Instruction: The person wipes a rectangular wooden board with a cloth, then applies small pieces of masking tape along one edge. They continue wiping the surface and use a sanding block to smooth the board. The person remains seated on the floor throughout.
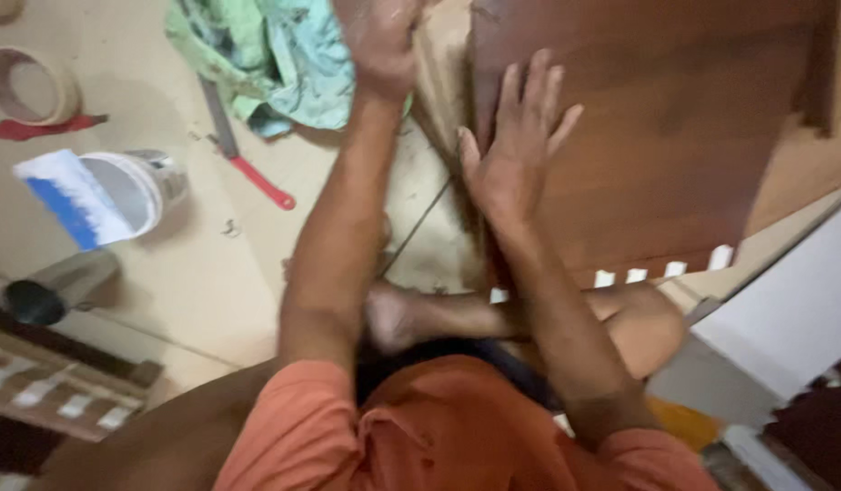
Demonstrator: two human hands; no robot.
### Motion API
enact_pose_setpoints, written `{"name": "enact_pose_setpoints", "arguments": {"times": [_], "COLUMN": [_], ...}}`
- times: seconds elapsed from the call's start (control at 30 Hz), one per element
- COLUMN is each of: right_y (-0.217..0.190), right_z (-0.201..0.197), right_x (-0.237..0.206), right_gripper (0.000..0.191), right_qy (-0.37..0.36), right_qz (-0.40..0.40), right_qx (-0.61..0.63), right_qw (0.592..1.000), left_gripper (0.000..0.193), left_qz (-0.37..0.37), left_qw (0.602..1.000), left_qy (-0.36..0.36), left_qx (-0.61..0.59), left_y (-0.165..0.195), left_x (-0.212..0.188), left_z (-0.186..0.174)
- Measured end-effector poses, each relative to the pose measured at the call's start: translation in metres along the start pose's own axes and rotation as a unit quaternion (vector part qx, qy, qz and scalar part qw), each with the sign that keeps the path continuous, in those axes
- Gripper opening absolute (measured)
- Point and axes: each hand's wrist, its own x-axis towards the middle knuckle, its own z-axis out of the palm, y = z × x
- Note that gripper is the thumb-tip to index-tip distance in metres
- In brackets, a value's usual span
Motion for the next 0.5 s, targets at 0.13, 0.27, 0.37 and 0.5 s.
{"name": "enact_pose_setpoints", "arguments": {"times": [0.13,0.27,0.37,0.5], "right_y": [0.019,0.022,0.016,0.014], "right_z": [0.01,0.012,0.013,0.013], "right_x": [0.015,0.029,0.036,0.04], "right_gripper": [0.09,0.083,0.078,0.072], "right_qy": [-0.002,0.029,0.028,0.038], "right_qz": [-0.018,-0.057,-0.049,-0.051], "right_qx": [-0.004,0.021,0.027,0.038], "right_qw": [1.0,0.998,0.998,0.997], "left_gripper": [0.015,0.019,0.02,0.022], "left_qz": [0.017,0.029,0.049,0.086], "left_qw": [1.0,0.995,0.994,0.994], "left_qy": [0.02,0.029,0.055,0.054], "left_qx": [-0.007,-0.086,-0.082,-0.026], "left_y": [0.041,0.086,0.108,0.124], "left_x": [0.004,0.01,0.015,0.02], "left_z": [-0.042,-0.069,-0.077,-0.082]}}
